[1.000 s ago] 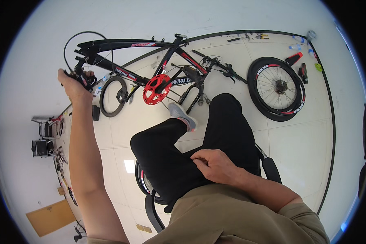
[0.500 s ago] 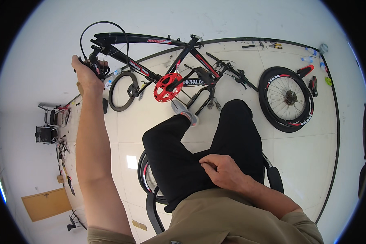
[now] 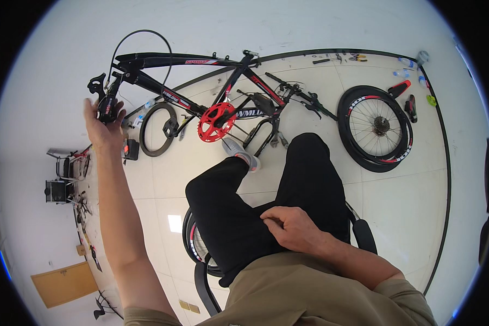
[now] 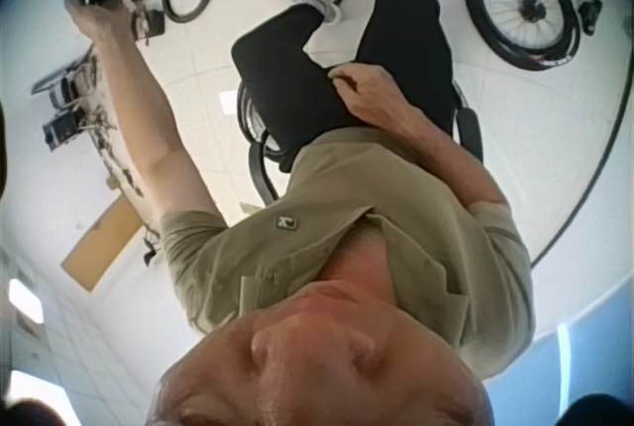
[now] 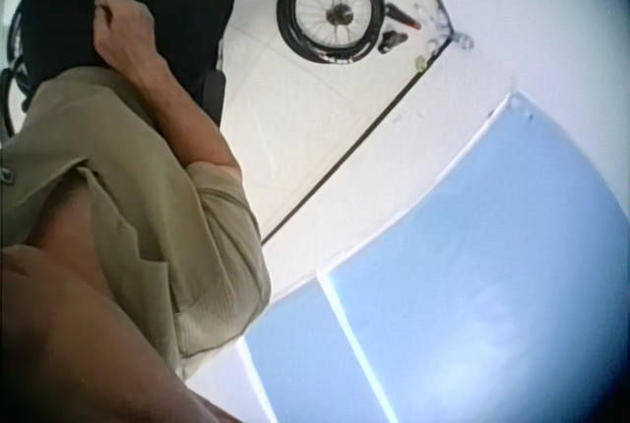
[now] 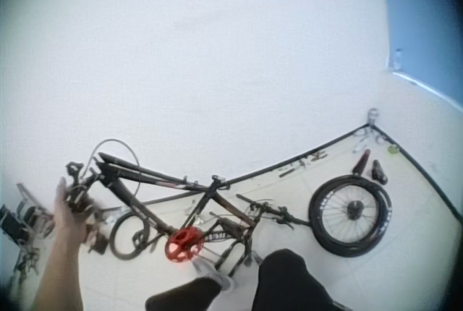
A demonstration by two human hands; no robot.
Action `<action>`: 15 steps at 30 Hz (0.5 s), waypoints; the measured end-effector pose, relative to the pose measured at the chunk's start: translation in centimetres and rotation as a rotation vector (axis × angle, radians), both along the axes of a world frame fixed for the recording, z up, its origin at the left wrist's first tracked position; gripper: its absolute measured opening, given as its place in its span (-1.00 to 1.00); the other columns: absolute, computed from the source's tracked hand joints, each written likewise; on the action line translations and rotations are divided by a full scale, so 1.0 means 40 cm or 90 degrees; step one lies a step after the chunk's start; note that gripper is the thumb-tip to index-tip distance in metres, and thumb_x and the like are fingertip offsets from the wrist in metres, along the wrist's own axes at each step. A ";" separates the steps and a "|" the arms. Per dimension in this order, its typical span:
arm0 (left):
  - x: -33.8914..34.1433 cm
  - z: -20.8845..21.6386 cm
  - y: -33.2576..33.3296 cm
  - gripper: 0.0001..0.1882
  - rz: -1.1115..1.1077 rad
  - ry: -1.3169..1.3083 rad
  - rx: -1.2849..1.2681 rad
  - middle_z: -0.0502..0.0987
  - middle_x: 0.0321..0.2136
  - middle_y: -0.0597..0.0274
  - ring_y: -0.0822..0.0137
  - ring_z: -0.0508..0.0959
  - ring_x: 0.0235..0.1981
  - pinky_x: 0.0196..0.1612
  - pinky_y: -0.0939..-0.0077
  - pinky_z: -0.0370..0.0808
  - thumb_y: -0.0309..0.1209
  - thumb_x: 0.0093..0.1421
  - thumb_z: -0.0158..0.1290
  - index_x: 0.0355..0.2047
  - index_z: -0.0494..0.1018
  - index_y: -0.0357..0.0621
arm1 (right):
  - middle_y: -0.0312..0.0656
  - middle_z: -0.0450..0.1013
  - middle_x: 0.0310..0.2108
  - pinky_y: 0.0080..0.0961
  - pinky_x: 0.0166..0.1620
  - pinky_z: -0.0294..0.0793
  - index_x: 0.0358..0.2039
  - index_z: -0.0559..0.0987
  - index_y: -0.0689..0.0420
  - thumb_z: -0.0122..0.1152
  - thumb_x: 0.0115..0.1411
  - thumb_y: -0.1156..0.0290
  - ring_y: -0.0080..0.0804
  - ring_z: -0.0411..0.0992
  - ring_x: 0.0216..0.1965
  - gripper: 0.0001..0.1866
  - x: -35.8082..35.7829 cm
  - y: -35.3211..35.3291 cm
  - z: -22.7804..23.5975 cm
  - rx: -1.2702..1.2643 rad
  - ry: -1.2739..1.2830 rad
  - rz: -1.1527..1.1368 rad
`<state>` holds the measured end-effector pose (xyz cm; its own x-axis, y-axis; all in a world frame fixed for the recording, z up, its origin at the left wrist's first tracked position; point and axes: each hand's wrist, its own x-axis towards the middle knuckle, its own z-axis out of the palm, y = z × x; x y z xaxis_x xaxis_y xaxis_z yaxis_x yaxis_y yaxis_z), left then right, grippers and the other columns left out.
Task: The person assembles a bicycle by attaching the handlebar to the frame, installing a pedal, and routing the chain through the crankset and rear derailleur. The person rotates the crank to check chain movement.
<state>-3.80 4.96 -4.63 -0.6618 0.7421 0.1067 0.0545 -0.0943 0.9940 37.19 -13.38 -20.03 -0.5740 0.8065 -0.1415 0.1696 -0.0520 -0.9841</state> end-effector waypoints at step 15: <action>-0.066 -0.056 0.031 -0.49 0.030 -0.082 -0.035 0.57 -0.18 0.08 0.11 0.59 -0.16 -0.08 0.15 0.52 0.06 0.42 -0.06 -0.11 0.43 -0.22 | 0.04 0.62 -0.26 -0.21 -0.10 0.58 -0.21 0.64 0.26 0.19 0.25 0.46 0.03 0.59 -0.21 -0.83 0.019 -0.037 -0.042 0.027 -0.001 -0.013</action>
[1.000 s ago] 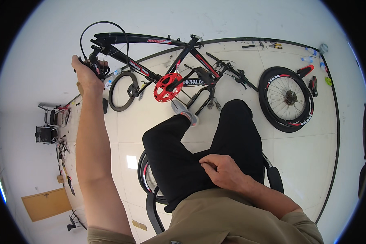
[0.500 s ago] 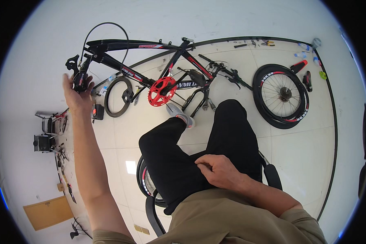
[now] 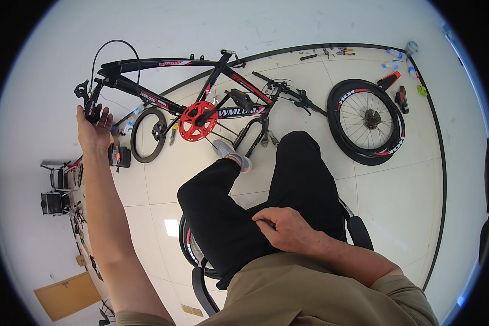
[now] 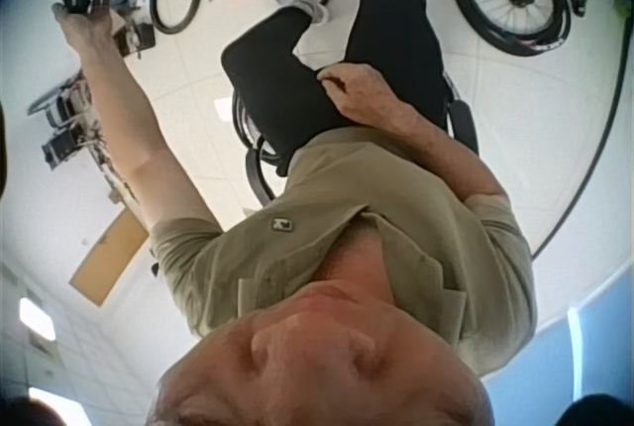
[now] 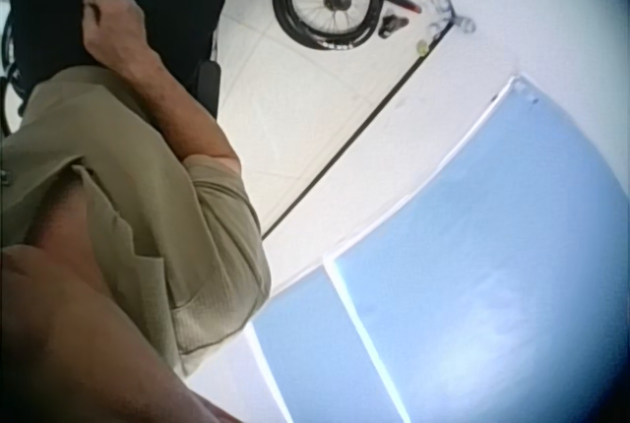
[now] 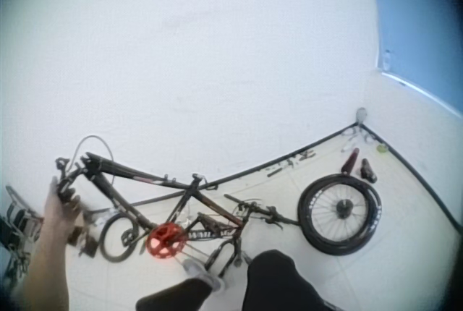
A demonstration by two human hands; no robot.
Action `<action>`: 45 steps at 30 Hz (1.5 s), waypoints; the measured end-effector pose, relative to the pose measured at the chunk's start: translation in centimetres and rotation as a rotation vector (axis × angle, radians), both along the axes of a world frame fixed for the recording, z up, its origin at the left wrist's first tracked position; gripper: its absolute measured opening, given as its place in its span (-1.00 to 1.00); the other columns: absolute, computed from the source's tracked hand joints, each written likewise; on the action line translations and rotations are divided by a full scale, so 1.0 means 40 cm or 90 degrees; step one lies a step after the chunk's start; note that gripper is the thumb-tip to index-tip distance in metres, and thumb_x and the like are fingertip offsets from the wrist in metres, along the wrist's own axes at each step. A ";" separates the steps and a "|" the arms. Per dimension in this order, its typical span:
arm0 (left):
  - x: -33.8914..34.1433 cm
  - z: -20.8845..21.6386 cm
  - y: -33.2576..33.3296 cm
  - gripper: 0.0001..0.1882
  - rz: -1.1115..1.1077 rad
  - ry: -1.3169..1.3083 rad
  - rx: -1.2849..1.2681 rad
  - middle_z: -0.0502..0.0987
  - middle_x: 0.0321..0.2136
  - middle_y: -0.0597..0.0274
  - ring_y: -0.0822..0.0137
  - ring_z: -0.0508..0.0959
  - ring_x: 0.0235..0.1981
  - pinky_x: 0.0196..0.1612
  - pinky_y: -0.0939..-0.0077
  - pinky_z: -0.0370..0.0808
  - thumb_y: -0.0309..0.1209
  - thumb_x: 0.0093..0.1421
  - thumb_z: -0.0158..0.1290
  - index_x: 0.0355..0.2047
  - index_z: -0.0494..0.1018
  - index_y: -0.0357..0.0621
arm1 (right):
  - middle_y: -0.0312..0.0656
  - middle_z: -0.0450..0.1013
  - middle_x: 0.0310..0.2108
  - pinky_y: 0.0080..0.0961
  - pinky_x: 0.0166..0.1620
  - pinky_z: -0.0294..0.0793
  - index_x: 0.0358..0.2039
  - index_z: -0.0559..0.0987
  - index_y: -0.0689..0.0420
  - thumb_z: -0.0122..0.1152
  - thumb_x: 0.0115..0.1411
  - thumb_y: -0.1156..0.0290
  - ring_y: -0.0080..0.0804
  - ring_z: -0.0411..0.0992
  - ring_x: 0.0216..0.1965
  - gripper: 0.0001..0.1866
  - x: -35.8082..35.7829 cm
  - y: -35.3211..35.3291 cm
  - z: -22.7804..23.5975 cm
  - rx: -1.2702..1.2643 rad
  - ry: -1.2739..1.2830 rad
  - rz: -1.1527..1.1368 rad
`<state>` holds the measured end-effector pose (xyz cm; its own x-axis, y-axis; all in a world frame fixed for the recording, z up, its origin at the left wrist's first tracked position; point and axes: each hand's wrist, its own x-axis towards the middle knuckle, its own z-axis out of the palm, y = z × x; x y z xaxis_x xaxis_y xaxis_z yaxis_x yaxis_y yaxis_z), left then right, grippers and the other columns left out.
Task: The person assembles a bicycle by attaching the handlebar to the frame, installing a pedal, and routing the chain through the crankset and rear derailleur. The person rotates the crank to check chain movement.
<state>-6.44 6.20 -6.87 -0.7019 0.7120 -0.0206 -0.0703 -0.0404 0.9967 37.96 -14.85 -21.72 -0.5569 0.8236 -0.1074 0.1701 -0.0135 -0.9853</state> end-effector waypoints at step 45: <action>0.272 0.130 -0.160 -0.30 0.083 0.264 0.136 0.32 0.22 -0.01 0.16 0.34 0.23 0.28 0.07 0.23 -0.04 0.40 -0.06 0.38 0.09 -0.22 | 0.03 0.61 -0.31 -0.23 -0.20 0.57 -0.20 0.65 0.24 0.17 0.24 0.46 0.00 0.60 -0.30 -0.82 -0.079 0.079 0.117 -0.040 -0.050 0.032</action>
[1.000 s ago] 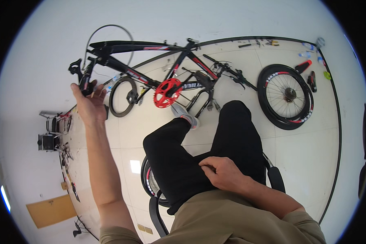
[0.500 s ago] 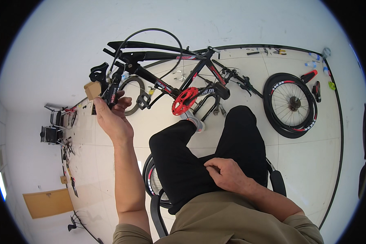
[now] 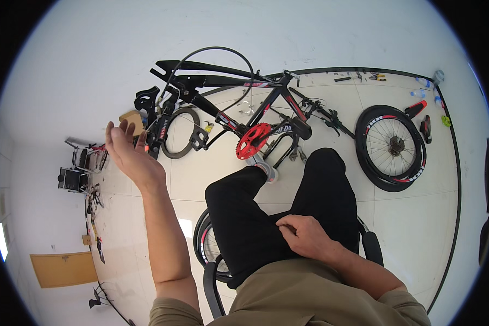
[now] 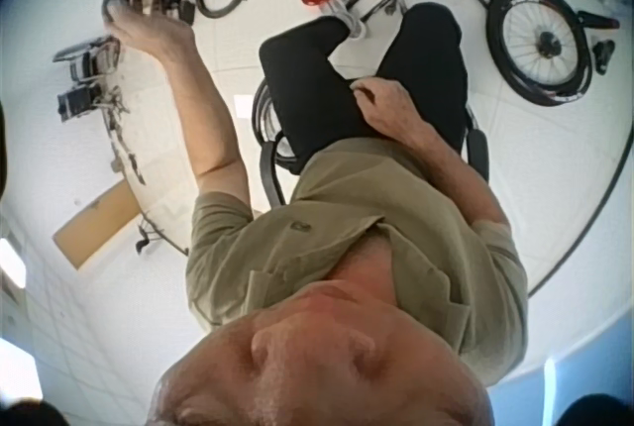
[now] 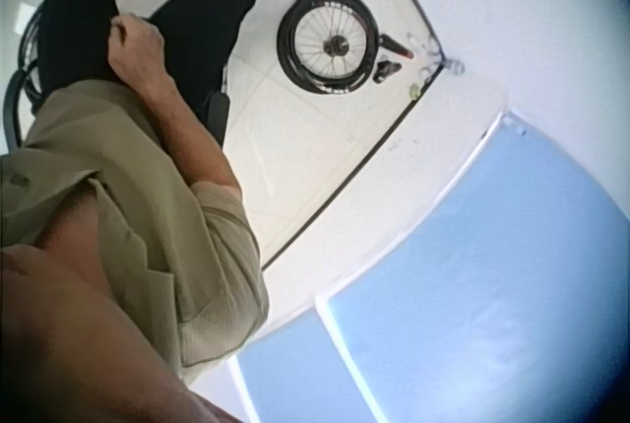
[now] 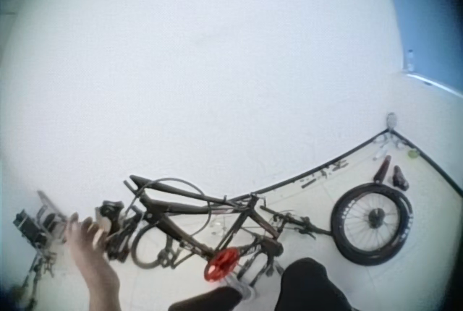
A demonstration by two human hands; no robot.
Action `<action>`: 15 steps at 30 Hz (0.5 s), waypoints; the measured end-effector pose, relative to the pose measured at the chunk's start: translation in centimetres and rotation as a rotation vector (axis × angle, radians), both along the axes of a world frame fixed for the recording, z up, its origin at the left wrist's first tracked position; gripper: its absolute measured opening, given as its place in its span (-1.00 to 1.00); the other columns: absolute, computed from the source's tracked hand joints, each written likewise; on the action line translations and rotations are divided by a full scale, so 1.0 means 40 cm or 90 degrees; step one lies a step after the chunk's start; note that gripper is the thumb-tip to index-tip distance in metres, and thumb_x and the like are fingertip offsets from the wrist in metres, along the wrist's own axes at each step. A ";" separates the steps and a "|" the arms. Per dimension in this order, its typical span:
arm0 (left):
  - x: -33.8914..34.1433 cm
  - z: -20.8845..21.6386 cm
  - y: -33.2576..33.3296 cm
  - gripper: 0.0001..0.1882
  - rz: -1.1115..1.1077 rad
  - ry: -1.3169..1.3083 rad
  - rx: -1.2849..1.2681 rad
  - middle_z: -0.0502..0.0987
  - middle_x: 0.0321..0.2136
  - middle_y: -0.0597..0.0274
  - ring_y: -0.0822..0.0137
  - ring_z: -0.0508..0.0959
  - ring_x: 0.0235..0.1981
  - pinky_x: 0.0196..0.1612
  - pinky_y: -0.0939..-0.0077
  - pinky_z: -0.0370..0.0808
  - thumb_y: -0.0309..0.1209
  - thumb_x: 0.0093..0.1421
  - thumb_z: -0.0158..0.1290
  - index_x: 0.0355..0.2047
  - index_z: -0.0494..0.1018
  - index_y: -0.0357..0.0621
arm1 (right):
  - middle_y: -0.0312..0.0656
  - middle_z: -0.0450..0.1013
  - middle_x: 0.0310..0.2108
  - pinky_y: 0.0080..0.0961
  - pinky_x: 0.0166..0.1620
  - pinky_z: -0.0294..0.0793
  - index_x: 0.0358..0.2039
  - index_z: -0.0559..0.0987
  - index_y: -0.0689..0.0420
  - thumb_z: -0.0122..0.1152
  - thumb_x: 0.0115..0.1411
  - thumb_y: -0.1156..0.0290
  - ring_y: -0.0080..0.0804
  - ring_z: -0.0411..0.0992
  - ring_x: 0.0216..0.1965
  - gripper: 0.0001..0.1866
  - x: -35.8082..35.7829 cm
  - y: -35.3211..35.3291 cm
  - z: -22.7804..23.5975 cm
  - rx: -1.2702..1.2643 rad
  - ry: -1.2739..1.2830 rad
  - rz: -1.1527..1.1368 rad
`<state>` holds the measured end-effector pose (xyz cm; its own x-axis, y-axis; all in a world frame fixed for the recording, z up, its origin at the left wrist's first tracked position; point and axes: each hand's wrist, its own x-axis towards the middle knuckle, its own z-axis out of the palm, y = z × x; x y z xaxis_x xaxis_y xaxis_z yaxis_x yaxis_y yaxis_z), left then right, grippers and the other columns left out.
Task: The person assembles a bicycle by attaching the handlebar to the frame, installing a pedal, and routing the chain through the crankset and rear derailleur. The person rotates the crank to check chain movement.
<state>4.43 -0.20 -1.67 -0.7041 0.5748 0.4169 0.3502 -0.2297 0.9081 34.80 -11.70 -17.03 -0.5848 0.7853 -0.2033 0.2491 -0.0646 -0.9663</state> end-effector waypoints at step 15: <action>-0.010 -0.125 -0.003 -0.71 -0.006 0.513 -0.037 0.46 0.03 0.07 0.23 0.50 0.03 0.09 0.42 0.45 -0.47 0.37 0.08 0.08 0.49 -0.23 | 0.03 0.61 -0.32 -0.24 -0.20 0.57 -0.20 0.64 0.24 0.17 0.25 0.46 0.00 0.59 -0.30 -0.82 0.014 -0.039 -0.048 0.042 0.035 -0.015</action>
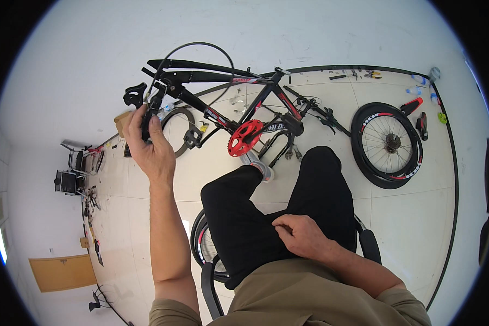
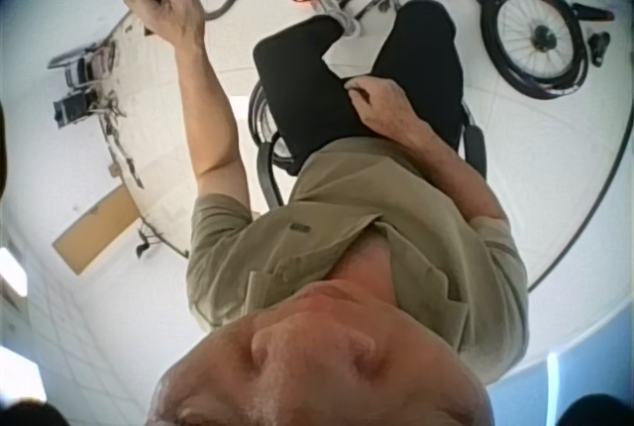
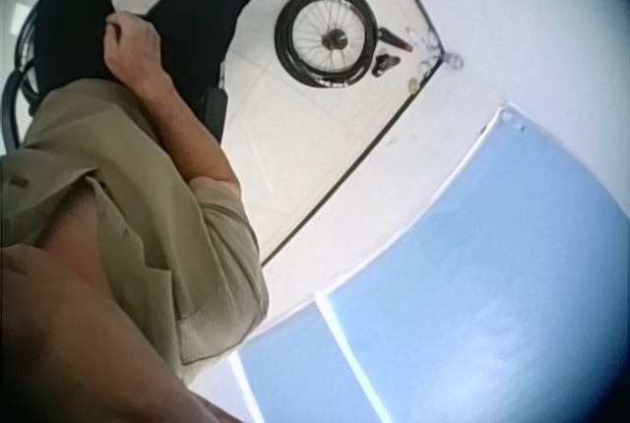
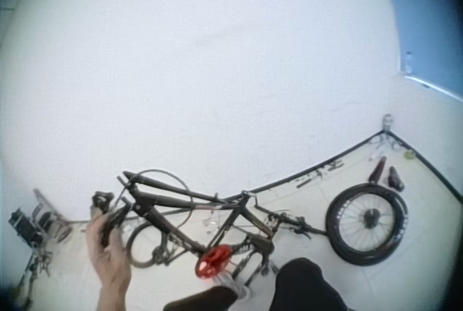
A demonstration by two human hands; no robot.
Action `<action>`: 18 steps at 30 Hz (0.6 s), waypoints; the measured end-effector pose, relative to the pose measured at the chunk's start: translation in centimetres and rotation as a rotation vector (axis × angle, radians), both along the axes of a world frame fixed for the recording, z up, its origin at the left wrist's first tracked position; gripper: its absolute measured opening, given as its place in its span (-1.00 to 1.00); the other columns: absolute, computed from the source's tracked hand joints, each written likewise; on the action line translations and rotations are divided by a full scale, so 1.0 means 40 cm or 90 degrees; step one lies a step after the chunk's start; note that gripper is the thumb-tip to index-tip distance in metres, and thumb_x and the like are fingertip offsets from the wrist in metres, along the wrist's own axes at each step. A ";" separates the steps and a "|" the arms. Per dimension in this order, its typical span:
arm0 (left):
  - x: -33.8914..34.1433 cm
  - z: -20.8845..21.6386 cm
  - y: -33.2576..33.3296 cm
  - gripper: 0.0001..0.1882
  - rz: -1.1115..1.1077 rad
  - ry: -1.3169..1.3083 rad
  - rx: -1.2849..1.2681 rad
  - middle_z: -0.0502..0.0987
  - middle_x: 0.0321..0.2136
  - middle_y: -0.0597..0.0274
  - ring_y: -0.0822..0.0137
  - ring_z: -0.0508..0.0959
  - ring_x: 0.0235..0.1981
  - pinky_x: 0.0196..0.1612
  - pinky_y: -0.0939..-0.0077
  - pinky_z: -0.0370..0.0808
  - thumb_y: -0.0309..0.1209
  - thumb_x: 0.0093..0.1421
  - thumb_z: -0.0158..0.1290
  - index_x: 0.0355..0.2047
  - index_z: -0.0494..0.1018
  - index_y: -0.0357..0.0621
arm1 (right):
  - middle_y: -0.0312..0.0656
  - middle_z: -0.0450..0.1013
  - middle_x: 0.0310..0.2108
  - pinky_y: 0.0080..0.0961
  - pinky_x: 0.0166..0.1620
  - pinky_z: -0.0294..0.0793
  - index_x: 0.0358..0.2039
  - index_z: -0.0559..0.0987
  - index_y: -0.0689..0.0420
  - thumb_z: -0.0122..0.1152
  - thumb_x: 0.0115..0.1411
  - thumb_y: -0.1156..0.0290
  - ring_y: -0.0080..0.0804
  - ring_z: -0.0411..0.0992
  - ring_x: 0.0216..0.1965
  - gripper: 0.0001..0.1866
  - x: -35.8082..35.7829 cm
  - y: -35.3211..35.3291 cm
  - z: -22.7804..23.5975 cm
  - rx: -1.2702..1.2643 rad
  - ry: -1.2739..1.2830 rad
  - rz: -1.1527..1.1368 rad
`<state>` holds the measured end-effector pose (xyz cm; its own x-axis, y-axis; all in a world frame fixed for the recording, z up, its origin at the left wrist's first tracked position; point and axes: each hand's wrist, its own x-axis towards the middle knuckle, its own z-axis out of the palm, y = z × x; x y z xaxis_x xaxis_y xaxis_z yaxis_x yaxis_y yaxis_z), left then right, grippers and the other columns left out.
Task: The person assembles a bicycle by attaching the handlebar to the frame, installing a pedal, and routing the chain through the crankset and rear derailleur. The person rotates the crank to check chain movement.
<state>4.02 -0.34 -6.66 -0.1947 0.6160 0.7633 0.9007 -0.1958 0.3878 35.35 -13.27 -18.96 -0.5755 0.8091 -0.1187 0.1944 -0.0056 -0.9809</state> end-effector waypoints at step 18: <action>-0.111 -0.002 0.038 -0.70 0.032 -0.187 -0.109 0.56 -0.16 0.17 0.44 0.51 -0.25 -0.19 0.58 0.47 -0.36 0.35 0.15 0.03 0.50 -0.24 | 0.01 0.62 -0.31 -0.33 -0.21 0.60 -0.20 0.65 0.25 0.21 0.26 0.48 -0.11 0.62 -0.31 -0.84 0.029 -0.048 -0.047 0.041 -0.006 0.008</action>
<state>-0.41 1.17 -6.73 -0.4242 0.7146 0.5563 0.7520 -0.0643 0.6560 36.51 -15.20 -20.83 -0.5844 0.8082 -0.0730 0.2039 0.0591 -0.9772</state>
